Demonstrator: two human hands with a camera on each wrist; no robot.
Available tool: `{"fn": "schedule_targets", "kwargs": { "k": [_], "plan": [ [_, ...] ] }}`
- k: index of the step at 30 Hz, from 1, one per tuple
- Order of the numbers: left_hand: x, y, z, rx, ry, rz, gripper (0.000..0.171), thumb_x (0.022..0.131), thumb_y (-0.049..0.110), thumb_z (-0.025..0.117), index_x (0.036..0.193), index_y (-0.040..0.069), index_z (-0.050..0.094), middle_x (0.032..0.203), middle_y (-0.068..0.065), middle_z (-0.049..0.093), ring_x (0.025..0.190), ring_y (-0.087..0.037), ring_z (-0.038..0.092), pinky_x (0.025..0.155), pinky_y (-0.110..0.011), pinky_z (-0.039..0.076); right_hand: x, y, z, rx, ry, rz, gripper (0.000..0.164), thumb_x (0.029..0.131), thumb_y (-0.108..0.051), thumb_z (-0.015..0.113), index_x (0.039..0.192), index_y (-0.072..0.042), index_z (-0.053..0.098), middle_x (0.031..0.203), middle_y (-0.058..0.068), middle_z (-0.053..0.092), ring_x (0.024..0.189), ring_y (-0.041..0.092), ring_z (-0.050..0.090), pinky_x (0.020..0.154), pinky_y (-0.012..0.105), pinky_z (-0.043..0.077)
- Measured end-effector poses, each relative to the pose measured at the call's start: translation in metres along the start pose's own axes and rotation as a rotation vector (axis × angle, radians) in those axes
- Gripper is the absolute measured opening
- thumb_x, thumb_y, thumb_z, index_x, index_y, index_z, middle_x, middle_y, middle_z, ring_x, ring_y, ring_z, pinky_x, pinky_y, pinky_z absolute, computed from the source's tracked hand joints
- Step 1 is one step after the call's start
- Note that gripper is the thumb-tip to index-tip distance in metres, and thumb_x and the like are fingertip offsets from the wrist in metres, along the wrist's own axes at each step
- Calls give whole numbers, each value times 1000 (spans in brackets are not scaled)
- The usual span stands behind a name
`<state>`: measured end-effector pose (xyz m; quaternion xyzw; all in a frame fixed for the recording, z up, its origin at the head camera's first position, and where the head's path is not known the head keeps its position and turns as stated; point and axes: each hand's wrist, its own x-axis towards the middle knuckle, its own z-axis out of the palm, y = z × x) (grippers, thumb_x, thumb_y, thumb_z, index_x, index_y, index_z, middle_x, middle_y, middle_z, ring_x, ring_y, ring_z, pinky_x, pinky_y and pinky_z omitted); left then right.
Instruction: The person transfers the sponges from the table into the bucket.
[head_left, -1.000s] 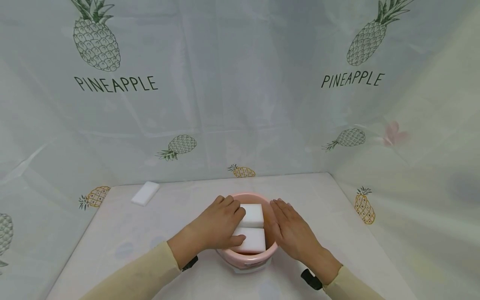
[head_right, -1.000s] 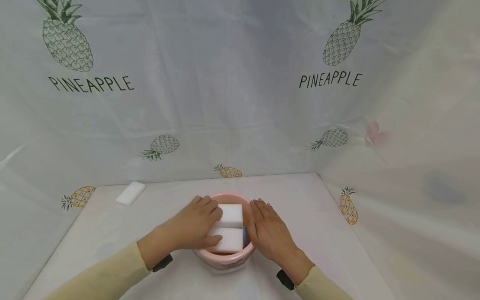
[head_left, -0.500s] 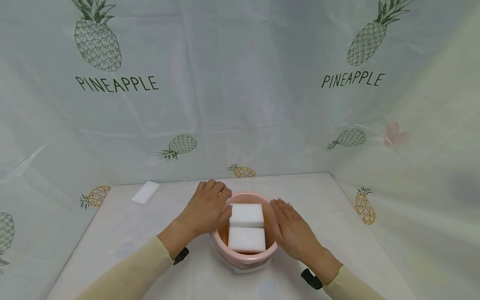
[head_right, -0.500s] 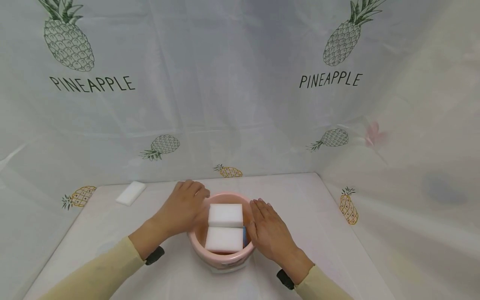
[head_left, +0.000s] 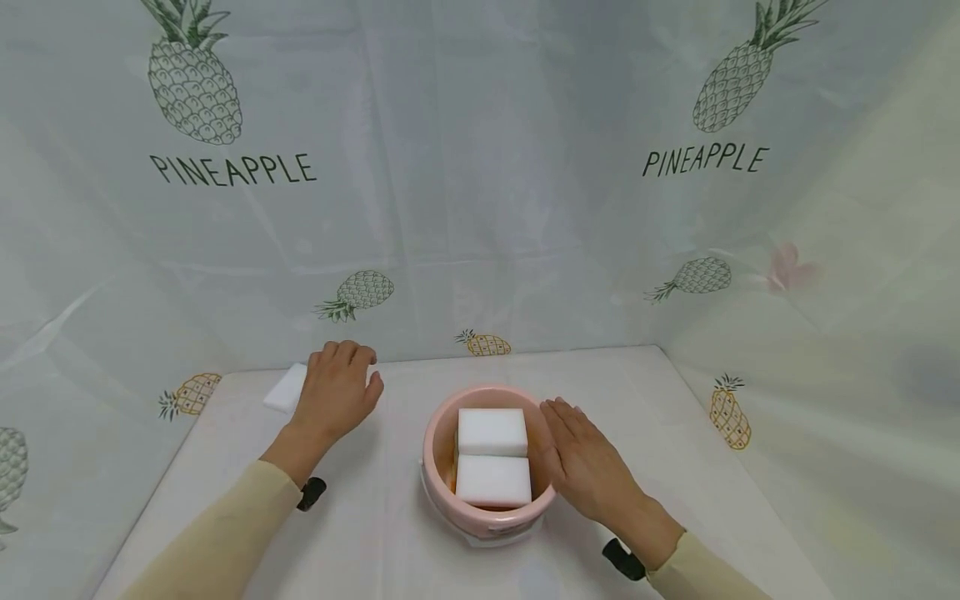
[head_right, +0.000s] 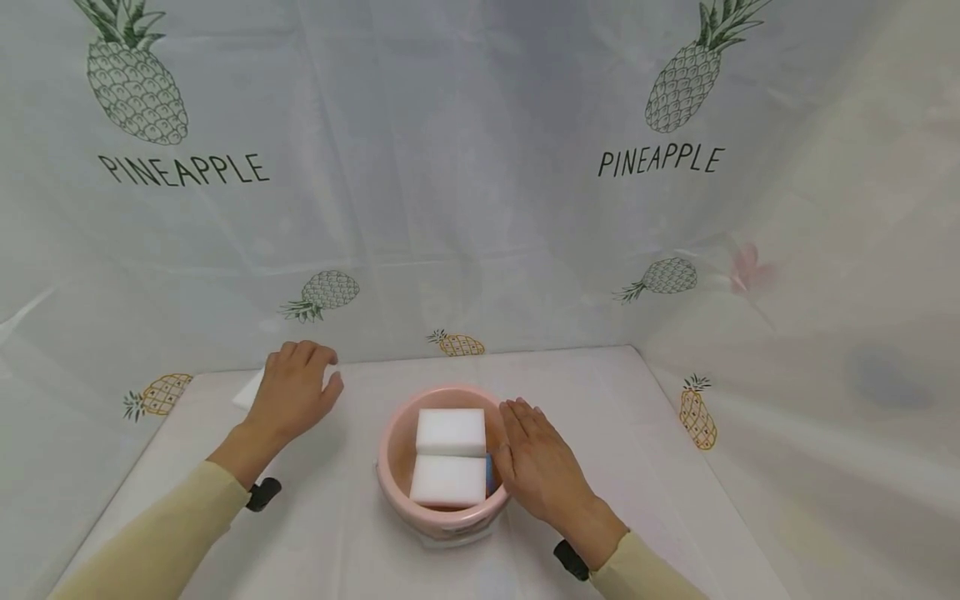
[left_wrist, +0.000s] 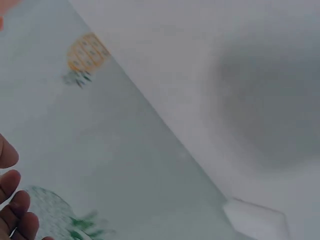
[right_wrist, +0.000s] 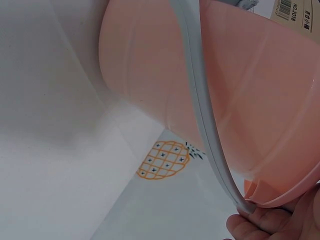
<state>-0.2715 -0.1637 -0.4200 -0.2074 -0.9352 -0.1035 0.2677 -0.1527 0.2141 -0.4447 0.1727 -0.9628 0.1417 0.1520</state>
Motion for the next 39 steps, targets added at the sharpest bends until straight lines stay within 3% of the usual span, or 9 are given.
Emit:
{"fn": "schedule_targets", "kwargs": {
  "k": [8, 18, 29, 35, 39],
  "plan": [
    [-15, -56, 7, 58, -48, -99, 25, 96, 18, 60, 113, -1, 64, 117, -23, 62, 110, -45, 51, 91, -61, 41, 0, 0, 0, 1, -3, 11, 51, 110, -26, 49, 153, 3, 50, 157, 19, 52, 150, 37, 47, 122, 54, 36],
    [-36, -106, 17, 96, -170, -179, 33, 100, 22, 59, 122, -3, 59, 125, -27, 56, 119, -49, 44, 96, -67, 35, 1, 0, 1, 11, -5, 20, 51, 110, -26, 49, 153, 2, 50, 158, 20, 52, 150, 37, 46, 123, 52, 36],
    [-54, -147, 26, 127, -202, -276, 47, 96, 27, 67, 123, -8, 54, 121, -33, 55, 113, -53, 43, 92, -69, 34, 1, -2, 3, 1, 3, 18, 50, 110, -26, 50, 152, 2, 51, 157, 18, 53, 149, 36, 48, 122, 51, 37],
    [-60, -160, 34, 154, -212, -287, 52, 92, 30, 73, 119, -11, 53, 114, -34, 55, 110, -54, 45, 88, -69, 36, 1, -1, 3, 1, 6, 15, 51, 109, -25, 52, 152, 2, 52, 157, 18, 53, 149, 35, 48, 122, 50, 37],
    [-64, -167, 42, 175, -258, -300, 57, 91, 33, 76, 118, -12, 52, 114, -35, 54, 110, -55, 45, 88, -70, 36, 0, -1, 3, -2, 17, 7, 50, 109, -24, 54, 152, 2, 52, 156, 18, 54, 148, 35, 49, 121, 49, 38]
  ]
}}
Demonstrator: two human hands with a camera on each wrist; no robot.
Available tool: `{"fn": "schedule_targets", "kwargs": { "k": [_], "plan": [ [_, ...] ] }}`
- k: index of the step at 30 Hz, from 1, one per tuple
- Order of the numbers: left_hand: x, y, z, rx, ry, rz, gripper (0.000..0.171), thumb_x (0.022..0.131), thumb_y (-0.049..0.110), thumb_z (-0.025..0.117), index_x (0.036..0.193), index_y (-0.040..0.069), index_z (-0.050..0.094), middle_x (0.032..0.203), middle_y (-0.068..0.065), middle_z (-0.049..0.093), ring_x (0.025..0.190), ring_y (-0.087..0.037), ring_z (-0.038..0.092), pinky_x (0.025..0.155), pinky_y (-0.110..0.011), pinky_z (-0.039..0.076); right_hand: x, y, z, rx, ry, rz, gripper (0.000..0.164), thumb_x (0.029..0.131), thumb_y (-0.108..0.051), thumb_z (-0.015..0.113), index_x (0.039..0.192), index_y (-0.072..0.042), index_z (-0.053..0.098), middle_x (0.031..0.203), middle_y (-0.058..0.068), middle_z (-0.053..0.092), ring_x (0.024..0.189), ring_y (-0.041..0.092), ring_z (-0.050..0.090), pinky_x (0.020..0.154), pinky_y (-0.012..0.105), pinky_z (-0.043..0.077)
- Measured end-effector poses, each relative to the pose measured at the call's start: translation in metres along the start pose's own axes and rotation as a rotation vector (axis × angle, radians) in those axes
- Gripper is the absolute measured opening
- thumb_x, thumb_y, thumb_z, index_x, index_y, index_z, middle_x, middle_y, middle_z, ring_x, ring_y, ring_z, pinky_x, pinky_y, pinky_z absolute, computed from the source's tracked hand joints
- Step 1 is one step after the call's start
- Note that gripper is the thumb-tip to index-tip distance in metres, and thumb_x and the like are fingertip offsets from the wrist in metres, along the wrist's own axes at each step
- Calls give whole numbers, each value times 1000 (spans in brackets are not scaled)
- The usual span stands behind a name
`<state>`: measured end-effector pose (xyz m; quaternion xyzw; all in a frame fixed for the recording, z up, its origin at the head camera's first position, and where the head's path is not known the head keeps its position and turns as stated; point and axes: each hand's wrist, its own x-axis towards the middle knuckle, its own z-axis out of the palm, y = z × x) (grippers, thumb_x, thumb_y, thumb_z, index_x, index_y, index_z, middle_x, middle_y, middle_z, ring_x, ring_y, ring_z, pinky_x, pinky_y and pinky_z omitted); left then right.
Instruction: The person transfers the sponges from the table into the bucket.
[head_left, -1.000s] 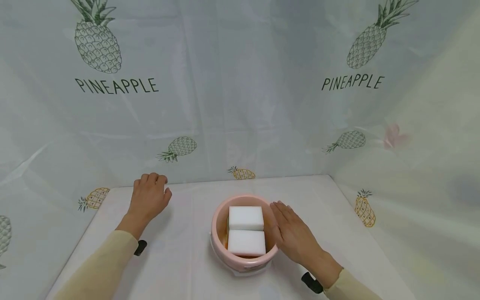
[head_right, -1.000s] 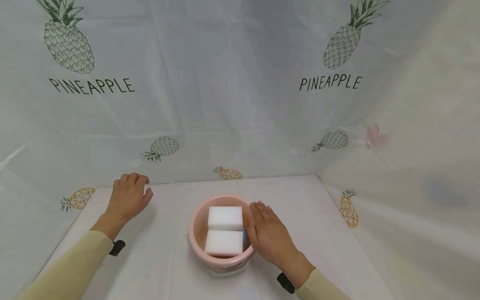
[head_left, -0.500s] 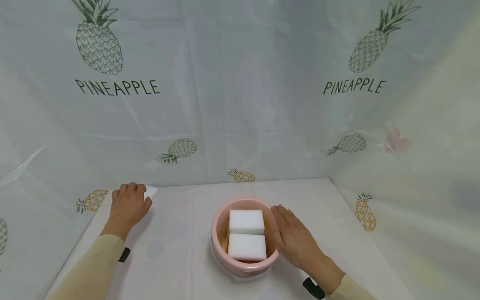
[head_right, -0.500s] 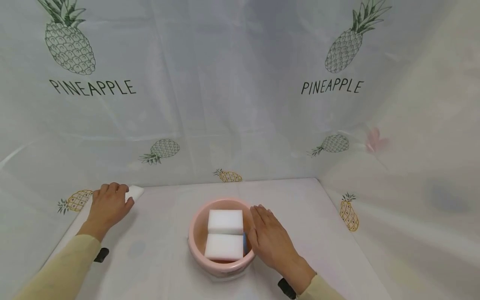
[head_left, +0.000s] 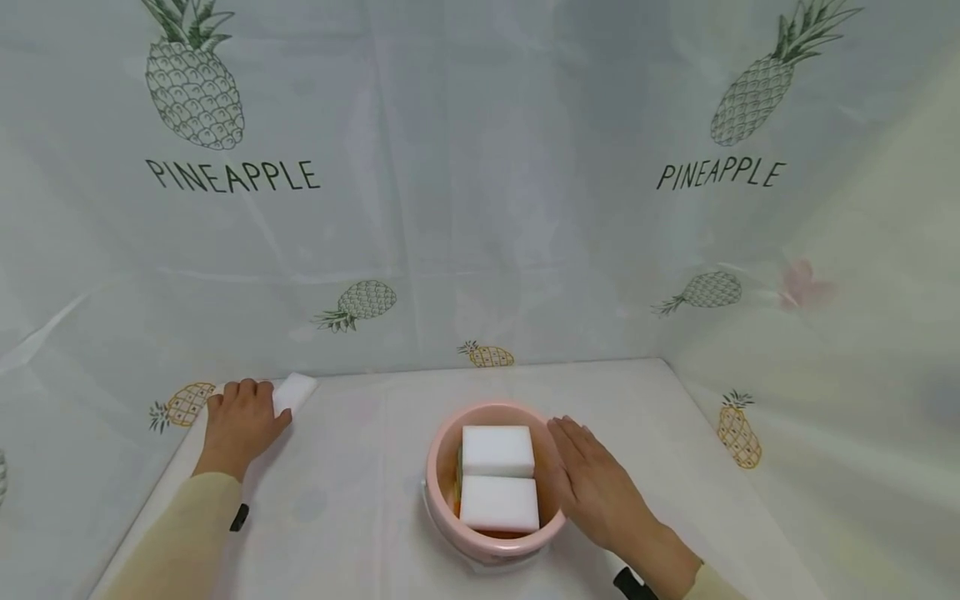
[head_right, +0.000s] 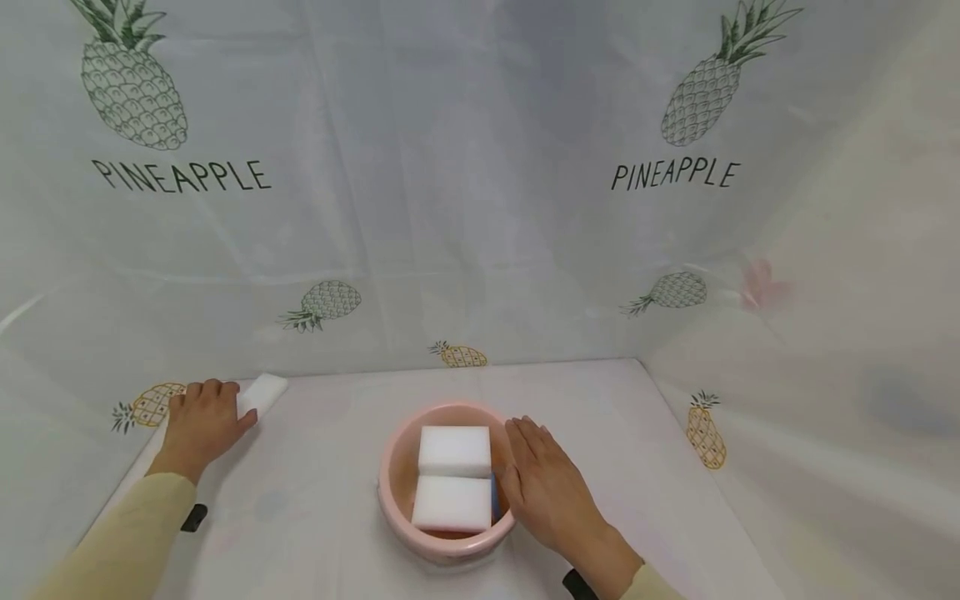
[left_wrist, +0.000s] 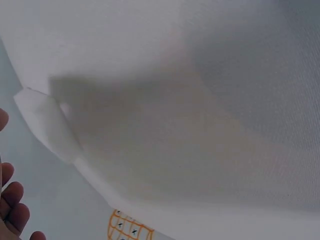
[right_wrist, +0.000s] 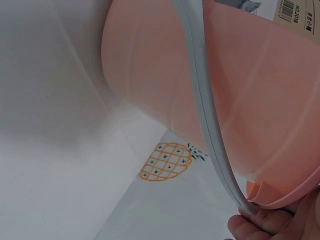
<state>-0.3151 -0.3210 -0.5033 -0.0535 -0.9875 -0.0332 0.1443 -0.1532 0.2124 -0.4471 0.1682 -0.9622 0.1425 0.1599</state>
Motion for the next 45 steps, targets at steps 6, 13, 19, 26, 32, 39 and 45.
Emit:
{"fn": "schedule_targets", "kwargs": {
  "k": [6, 13, 19, 26, 32, 39, 45],
  "plan": [
    [2, -7, 11, 30, -60, -37, 67, 91, 40, 75, 118, -16, 52, 113, -36, 53, 110, -55, 45, 90, -72, 35, -1, 0, 0, -6, 17, -8, 49, 108, -22, 55, 151, 1, 54, 156, 16, 55, 147, 33, 51, 120, 48, 39],
    [4, -11, 16, 39, -113, -46, 68, 93, 44, 72, 117, -18, 55, 111, -36, 54, 109, -55, 45, 91, -72, 35, 1, 0, 0, -14, 26, -15, 50, 106, -20, 57, 150, 1, 54, 154, 16, 56, 146, 33, 52, 119, 48, 39],
    [0, -9, 21, 25, -143, -60, 66, 94, 43, 71, 111, -20, 57, 105, -34, 55, 105, -53, 46, 88, -70, 35, 0, 0, 1, -20, 19, -12, 50, 106, -20, 56, 151, 1, 53, 154, 16, 56, 146, 33, 52, 118, 50, 41],
    [0, -6, 22, 26, -142, -71, 64, 95, 40, 69, 107, -21, 57, 99, -33, 54, 102, -53, 46, 86, -69, 36, -1, 1, 1, -10, 12, -2, 50, 106, -20, 55, 152, 0, 52, 156, 15, 55, 147, 33, 51, 119, 48, 40],
    [4, -6, 29, 15, -122, -83, 64, 91, 38, 72, 109, -22, 55, 98, -34, 53, 101, -54, 46, 86, -70, 35, 0, 1, 1, -12, 26, -12, 50, 105, -19, 56, 151, 1, 53, 155, 16, 56, 145, 34, 53, 118, 50, 42],
    [4, 2, 26, -24, -113, -78, 63, 86, 31, 74, 114, -20, 49, 105, -36, 51, 102, -53, 44, 88, -69, 35, 1, 0, 0, -12, 55, -51, 50, 104, -17, 57, 149, 3, 55, 152, 19, 57, 143, 36, 54, 117, 51, 43],
    [3, 4, 21, -15, -94, -34, 55, 85, 24, 71, 115, -15, 47, 114, -36, 51, 108, -53, 43, 92, -70, 35, 5, 0, 1, -14, 33, -38, 49, 106, -19, 55, 150, 3, 54, 153, 18, 57, 144, 35, 53, 118, 52, 42]
  ]
}}
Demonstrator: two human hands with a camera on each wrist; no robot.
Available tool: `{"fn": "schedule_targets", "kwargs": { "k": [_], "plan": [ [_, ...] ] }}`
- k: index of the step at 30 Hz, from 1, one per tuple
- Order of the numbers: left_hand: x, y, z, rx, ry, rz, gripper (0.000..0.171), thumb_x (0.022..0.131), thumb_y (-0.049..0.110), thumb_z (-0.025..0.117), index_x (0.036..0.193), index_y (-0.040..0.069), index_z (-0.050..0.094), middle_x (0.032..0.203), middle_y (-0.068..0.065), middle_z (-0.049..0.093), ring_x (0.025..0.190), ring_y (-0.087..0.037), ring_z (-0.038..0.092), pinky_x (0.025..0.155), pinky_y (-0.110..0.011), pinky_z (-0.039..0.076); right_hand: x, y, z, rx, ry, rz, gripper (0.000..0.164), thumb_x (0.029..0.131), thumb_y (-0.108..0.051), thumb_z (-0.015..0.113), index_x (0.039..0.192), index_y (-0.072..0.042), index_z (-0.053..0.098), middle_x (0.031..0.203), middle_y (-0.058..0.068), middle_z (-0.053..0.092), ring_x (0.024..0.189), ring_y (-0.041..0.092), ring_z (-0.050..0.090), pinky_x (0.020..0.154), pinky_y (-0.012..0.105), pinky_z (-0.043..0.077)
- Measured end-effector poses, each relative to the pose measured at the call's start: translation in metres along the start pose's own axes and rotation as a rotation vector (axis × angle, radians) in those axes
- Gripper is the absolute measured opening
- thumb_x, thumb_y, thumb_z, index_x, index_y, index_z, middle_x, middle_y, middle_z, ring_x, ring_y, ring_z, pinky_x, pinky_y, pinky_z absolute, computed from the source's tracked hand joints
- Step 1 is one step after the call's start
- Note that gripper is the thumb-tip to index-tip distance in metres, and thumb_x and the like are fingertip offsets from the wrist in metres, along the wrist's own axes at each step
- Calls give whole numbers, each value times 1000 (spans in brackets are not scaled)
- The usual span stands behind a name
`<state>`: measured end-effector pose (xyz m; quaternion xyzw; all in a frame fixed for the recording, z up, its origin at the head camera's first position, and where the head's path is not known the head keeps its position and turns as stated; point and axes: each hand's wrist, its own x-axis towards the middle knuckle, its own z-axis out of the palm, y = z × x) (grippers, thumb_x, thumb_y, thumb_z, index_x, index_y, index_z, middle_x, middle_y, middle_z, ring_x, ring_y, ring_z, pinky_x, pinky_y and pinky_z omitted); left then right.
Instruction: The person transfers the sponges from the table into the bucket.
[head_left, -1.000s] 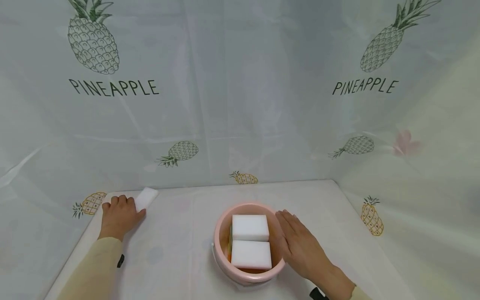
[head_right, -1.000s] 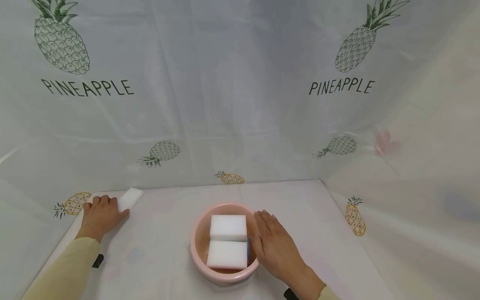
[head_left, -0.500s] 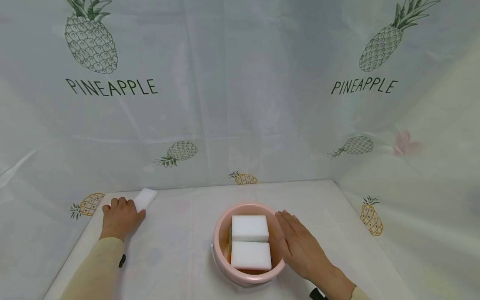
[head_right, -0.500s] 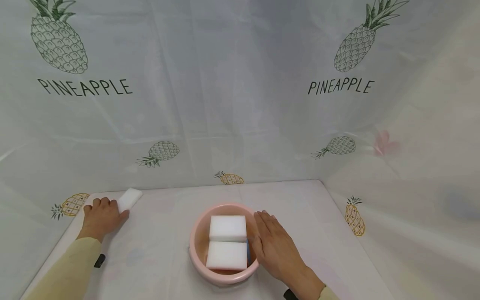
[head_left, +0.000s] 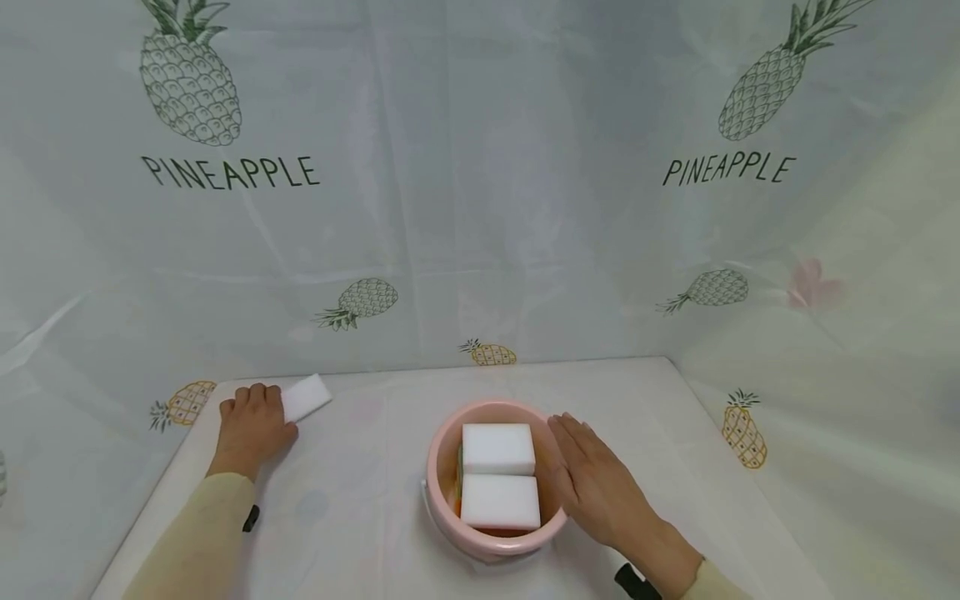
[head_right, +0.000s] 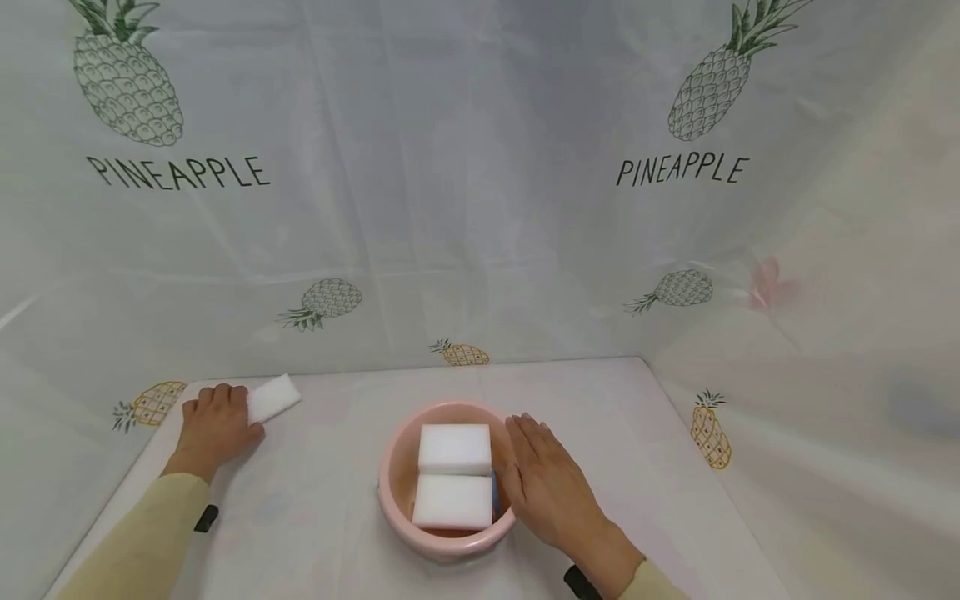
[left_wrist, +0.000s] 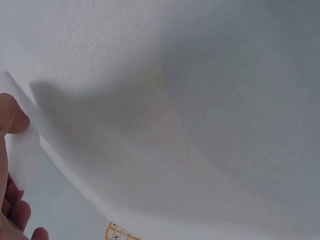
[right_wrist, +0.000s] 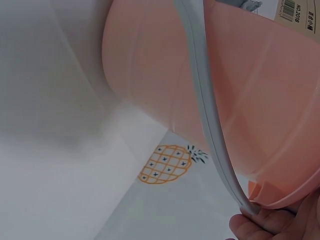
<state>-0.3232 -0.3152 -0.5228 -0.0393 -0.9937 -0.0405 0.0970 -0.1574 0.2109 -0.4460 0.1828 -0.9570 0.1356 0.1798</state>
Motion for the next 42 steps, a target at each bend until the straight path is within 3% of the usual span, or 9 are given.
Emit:
{"fn": "schedule_targets", "kwargs": {
  "k": [10, 20, 31, 42],
  "plan": [
    [-6, 4, -7, 41, 141, 86, 55, 86, 17, 72, 122, -10, 42, 121, -33, 48, 114, -51, 44, 96, -68, 36, 3, -1, 0, 4, -22, 8, 50, 106, -20, 54, 151, 3, 53, 155, 19, 55, 146, 36, 52, 119, 52, 40],
    [-13, 20, -20, 58, 201, 113, 63, 85, 19, 76, 128, -10, 41, 125, -33, 50, 114, -50, 44, 98, -67, 36, 4, -2, -1, 19, -36, 13, 50, 107, -21, 52, 151, 3, 52, 155, 20, 55, 146, 37, 51, 120, 52, 39],
    [-16, 45, -46, 0, 326, 220, 61, 81, 19, 72, 128, -9, 46, 123, -30, 54, 113, -48, 47, 95, -65, 38, 4, 0, -1, 34, -43, 23, 51, 107, -21, 52, 151, 3, 52, 155, 22, 54, 147, 38, 50, 122, 53, 37],
    [-24, 75, -70, -37, 401, 300, 60, 78, 22, 73, 124, -8, 50, 118, -27, 57, 109, -46, 49, 91, -61, 39, 4, -1, -1, 44, -61, 43, 52, 108, -25, 52, 153, 2, 50, 156, 21, 53, 147, 39, 49, 122, 53, 37]
  ]
}}
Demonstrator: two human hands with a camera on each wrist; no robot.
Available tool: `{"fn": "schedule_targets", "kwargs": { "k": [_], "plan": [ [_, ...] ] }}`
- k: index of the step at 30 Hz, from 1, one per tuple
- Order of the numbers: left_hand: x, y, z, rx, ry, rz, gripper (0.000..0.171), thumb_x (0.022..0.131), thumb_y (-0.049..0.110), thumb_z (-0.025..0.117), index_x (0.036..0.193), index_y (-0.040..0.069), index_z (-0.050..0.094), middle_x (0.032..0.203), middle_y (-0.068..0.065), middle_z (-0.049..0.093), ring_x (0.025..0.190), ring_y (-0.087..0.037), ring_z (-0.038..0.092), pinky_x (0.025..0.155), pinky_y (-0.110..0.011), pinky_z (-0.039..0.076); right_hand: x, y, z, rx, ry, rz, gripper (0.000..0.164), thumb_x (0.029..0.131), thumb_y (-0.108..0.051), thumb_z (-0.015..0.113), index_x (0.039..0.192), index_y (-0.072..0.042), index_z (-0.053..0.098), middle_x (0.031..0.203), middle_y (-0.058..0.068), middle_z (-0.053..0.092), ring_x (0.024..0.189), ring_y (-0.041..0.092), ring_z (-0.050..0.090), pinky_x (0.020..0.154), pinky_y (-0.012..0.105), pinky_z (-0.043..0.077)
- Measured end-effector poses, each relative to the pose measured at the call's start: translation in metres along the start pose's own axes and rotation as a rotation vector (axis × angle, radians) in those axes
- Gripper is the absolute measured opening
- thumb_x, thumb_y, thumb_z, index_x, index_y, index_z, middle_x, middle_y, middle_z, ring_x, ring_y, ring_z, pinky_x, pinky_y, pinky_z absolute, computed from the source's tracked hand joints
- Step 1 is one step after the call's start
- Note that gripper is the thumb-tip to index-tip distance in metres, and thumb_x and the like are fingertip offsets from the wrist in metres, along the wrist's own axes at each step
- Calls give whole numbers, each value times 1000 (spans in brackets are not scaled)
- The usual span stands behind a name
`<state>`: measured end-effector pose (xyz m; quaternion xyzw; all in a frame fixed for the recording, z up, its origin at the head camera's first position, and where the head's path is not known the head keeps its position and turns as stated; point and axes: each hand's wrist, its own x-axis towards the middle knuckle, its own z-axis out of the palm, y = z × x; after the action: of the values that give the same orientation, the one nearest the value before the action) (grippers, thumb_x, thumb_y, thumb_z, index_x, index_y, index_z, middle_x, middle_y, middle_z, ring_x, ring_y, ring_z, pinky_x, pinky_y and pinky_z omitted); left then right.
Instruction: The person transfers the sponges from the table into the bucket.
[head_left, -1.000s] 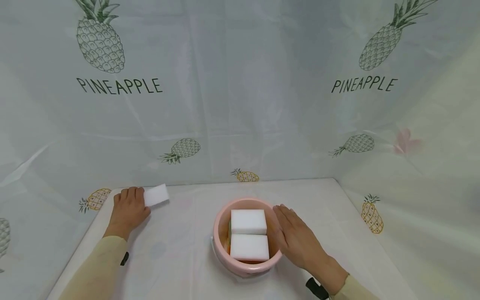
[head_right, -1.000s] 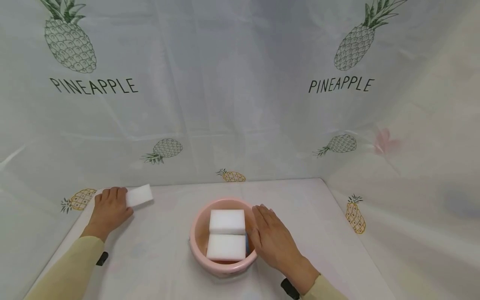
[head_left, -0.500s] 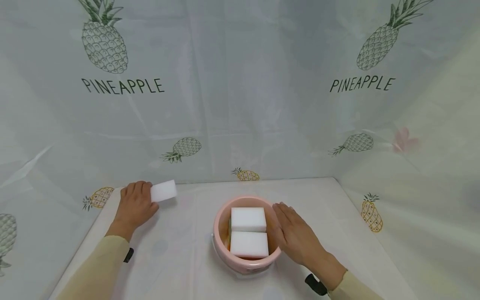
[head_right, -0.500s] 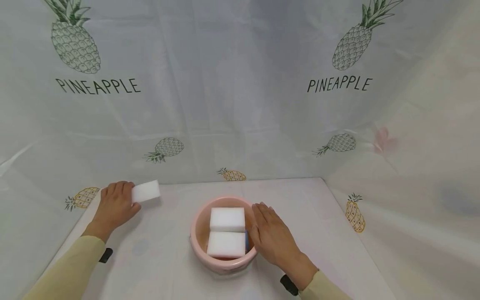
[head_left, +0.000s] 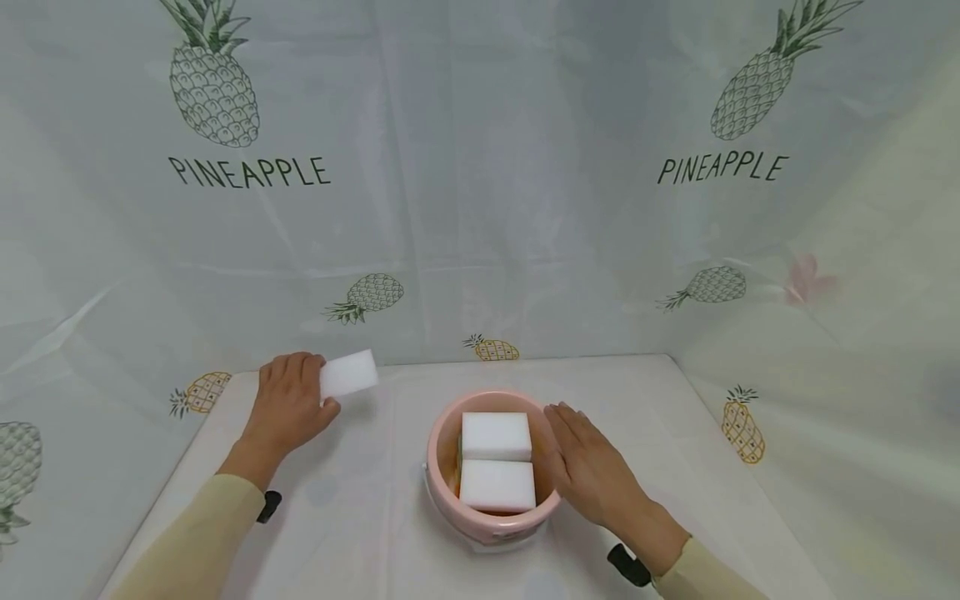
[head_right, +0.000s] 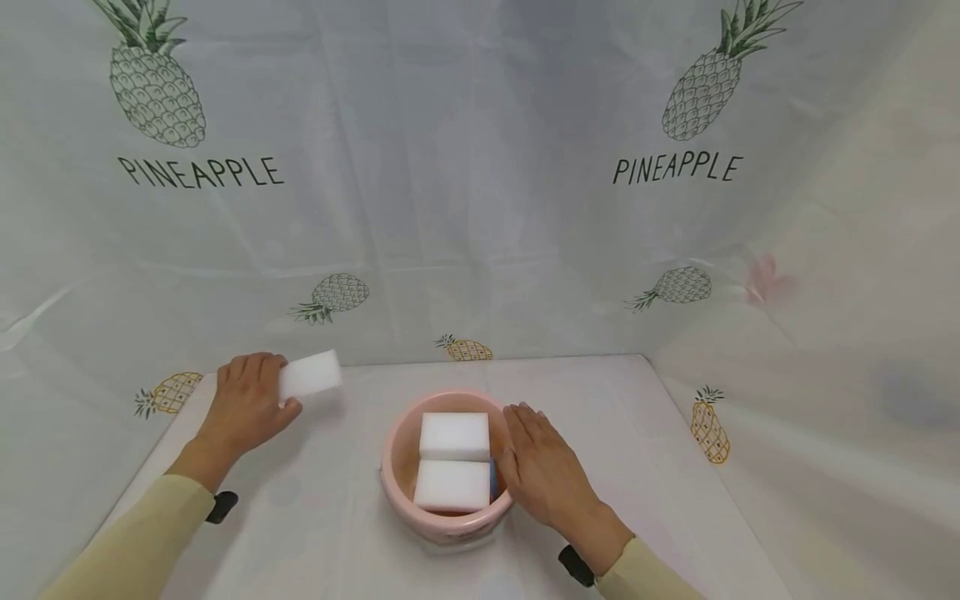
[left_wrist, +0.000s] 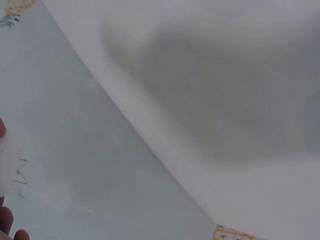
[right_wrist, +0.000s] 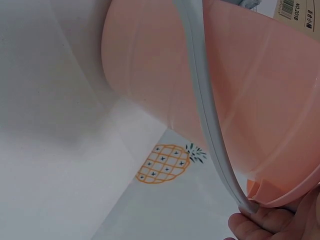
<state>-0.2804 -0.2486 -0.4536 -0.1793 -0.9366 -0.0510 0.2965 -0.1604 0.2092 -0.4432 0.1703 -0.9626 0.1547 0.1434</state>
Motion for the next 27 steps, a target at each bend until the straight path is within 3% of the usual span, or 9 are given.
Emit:
{"fn": "schedule_targets", "kwargs": {
  "k": [5, 9, 22, 27],
  "plan": [
    [8, 21, -13, -24, 56, 77, 56, 75, 26, 68, 118, -7, 53, 113, -26, 60, 102, -45, 54, 84, -58, 41, 0, 1, 0, -5, 13, -16, 51, 108, -23, 52, 152, 3, 51, 155, 22, 53, 146, 39, 50, 122, 53, 37],
    [14, 43, -27, -23, 63, 136, 56, 75, 28, 66, 117, -6, 54, 111, -25, 61, 102, -43, 55, 82, -55, 43, 0, 1, 0, -11, 20, -28, 51, 108, -23, 52, 151, 4, 52, 155, 23, 54, 146, 39, 50, 121, 53, 38],
    [24, 109, -59, -118, -14, 273, 59, 78, 30, 69, 124, -3, 55, 116, -17, 60, 107, -35, 52, 89, -49, 42, -1, 2, 1, -4, 16, -19, 52, 107, -23, 52, 152, 4, 51, 155, 23, 53, 146, 40, 50, 122, 53, 37],
    [23, 128, -65, -142, -83, 293, 58, 79, 32, 71, 125, 0, 56, 118, -13, 60, 110, -31, 52, 92, -46, 42, -1, 3, 1, -1, 24, -31, 51, 107, -23, 52, 152, 3, 52, 154, 23, 54, 146, 40, 50, 121, 53, 37]
  ]
}}
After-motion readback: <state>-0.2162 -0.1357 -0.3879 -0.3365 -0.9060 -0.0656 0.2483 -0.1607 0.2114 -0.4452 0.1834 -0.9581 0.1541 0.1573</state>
